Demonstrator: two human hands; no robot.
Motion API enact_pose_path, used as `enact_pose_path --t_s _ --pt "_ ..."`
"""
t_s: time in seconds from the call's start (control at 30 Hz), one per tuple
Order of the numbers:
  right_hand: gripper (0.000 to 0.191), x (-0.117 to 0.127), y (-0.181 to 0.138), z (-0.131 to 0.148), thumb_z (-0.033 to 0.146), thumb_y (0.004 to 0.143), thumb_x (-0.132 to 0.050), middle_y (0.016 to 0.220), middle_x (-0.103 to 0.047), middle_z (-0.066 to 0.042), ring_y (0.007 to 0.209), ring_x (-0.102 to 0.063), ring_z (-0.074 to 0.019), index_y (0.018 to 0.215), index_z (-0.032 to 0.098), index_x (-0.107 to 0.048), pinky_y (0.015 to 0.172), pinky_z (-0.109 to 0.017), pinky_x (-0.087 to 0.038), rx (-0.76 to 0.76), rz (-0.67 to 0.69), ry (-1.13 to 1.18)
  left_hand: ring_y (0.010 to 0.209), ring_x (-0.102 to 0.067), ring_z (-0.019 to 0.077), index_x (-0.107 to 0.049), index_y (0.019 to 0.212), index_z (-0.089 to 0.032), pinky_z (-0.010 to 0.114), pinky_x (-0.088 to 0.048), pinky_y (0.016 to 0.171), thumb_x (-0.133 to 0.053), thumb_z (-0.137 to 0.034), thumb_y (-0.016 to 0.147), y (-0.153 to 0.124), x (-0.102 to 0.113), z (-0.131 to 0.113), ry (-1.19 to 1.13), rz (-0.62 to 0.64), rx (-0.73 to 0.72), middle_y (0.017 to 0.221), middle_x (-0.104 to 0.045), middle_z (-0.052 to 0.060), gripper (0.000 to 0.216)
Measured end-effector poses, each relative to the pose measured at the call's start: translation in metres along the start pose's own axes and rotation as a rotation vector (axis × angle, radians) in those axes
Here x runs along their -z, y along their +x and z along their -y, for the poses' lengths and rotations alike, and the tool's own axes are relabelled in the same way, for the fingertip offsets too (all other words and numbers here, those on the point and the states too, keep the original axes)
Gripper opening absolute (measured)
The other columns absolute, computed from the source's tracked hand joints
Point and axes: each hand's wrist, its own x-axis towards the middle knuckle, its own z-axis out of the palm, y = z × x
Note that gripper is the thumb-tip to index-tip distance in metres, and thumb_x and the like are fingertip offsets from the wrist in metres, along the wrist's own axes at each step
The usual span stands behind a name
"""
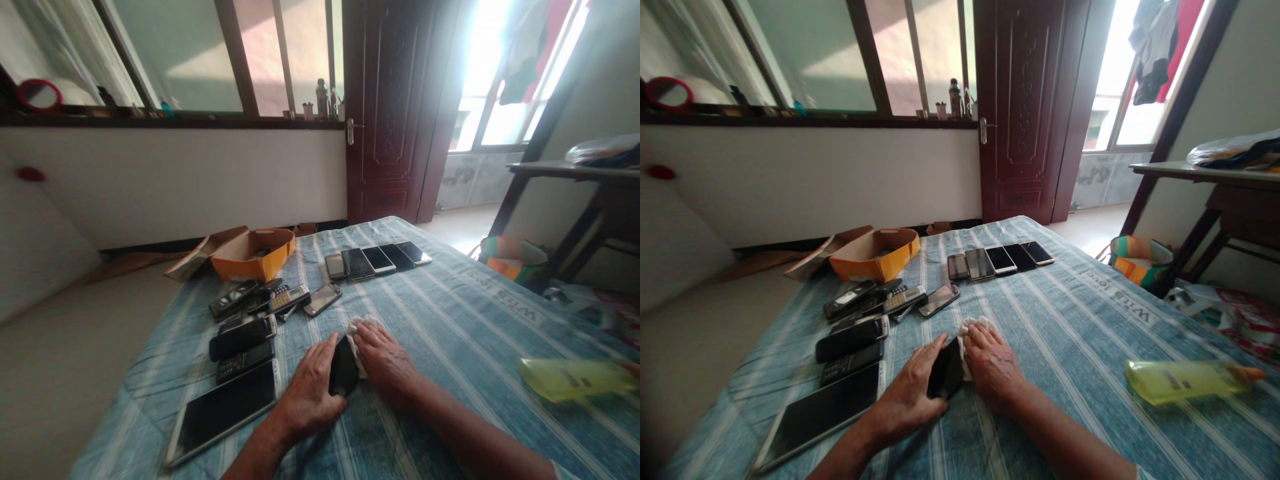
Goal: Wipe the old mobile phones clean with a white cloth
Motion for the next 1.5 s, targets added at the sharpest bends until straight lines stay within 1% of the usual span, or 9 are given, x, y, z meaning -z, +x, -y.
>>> enact_pose_path --t_s 0.13,0.4,0.57,0.7,0.9,0.97,1.1,1.27,1.5 --pt "0.038 -0.005 -0.002 0.002 0.015 0.092 -0.042 0.138 -0.049 -0.015 0.133 -0.039 -0.0268 0.127 0.011 -0.053 0.111 -0.046 -0.032 -0.018 -0.045 -0.045 0.134 -0.035 0.0276 -0.028 0.142 -0.006 0.044 -0.024 0.115 -0.055 -0.014 0.056 0.000 0.001 -0.003 0.017 0.022 0.001 0.144 -0.040 0.018 0.091" --pt "0.050 -0.011 -0.007 0.025 0.023 0.091 -0.048 0.144 -0.043 -0.011 0.135 -0.034 -0.0251 0.139 0.014 -0.040 0.114 -0.041 -0.029 0.168 0.008 0.030 0.132 -0.038 0.0286 -0.030 0.141 -0.009 0.045 -0.027 0.113 -0.057 -0.019 0.057 0.002 -0.002 0.000 -0.007 -0.011 -0.015 0.142 -0.043 0.017 0.088" --pt "0.037 -0.007 -0.003 0.012 0.019 0.093 -0.043 0.138 -0.049 -0.012 0.132 -0.040 -0.0233 0.129 0.015 -0.052 0.112 -0.042 -0.032 0.047 -0.039 0.008 0.131 -0.039 0.0285 -0.032 0.140 -0.011 0.046 -0.029 0.112 -0.058 -0.017 0.057 0.002 -0.002 0.000 -0.005 -0.020 -0.026 0.140 -0.045 0.016 0.087" --pt "0.036 -0.010 -0.003 0.012 0.016 0.092 -0.044 0.136 -0.051 -0.015 0.131 -0.041 -0.0252 0.126 0.012 -0.054 0.111 -0.044 -0.033 -0.021 -0.078 -0.036 0.130 -0.039 0.0296 -0.034 0.139 -0.010 0.047 -0.029 0.112 -0.059 -0.017 0.056 0.001 -0.003 0.001 -0.002 -0.013 -0.007 0.140 -0.045 0.017 0.086" --pt "0.048 -0.015 -0.009 0.031 0.022 0.091 -0.047 0.144 -0.043 -0.012 0.136 -0.033 -0.0244 0.138 0.013 -0.042 0.114 -0.042 -0.029 0.151 -0.032 0.021 0.129 -0.041 0.0291 -0.036 0.138 -0.012 0.045 -0.030 0.112 -0.059 -0.018 0.057 0.002 -0.003 0.004 -0.032 -0.031 -0.031 0.138 -0.047 0.015 0.084" --pt "0.049 -0.012 -0.008 0.030 0.024 0.091 -0.047 0.144 -0.043 -0.011 0.136 -0.033 -0.0236 0.139 0.014 -0.042 0.114 -0.042 -0.028 0.161 -0.006 0.037 0.129 -0.041 0.0288 -0.036 0.138 -0.013 0.045 -0.030 0.111 -0.059 -0.017 0.057 0.003 -0.002 0.004 -0.036 -0.032 -0.036 0.138 -0.047 0.015 0.084" --pt "0.039 -0.007 -0.004 0.016 0.022 0.094 -0.042 0.142 -0.046 -0.010 0.134 -0.038 -0.0244 0.132 0.015 -0.050 0.113 -0.043 -0.031 0.047 -0.002 0.006 0.128 -0.042 0.0283 -0.037 0.137 -0.015 0.045 -0.031 0.111 -0.060 -0.017 0.056 0.002 0.001 0.001 -0.036 -0.013 -0.040 0.137 -0.048 0.014 0.084" --pt "0.038 -0.009 -0.005 0.005 0.016 0.092 -0.044 0.140 -0.048 -0.013 0.134 -0.037 -0.0246 0.129 0.014 -0.053 0.112 -0.044 -0.032 -0.056 -0.042 -0.053 0.127 -0.042 0.0277 -0.039 0.135 -0.009 0.043 -0.030 0.111 -0.061 -0.019 0.055 0.001 0.005 -0.003 -0.028 0.004 -0.024 0.135 -0.048 0.016 0.084" --pt "0.051 -0.012 -0.010 0.027 0.019 0.089 -0.048 0.144 -0.043 -0.011 0.137 -0.033 -0.0225 0.140 0.015 -0.040 0.114 -0.041 -0.030 0.154 -0.012 0.016 0.129 -0.040 0.0274 -0.038 0.135 -0.010 0.044 -0.030 0.112 -0.059 -0.019 0.057 0.002 0.000 0.001 -0.039 -0.010 -0.047 0.137 -0.047 0.016 0.082"
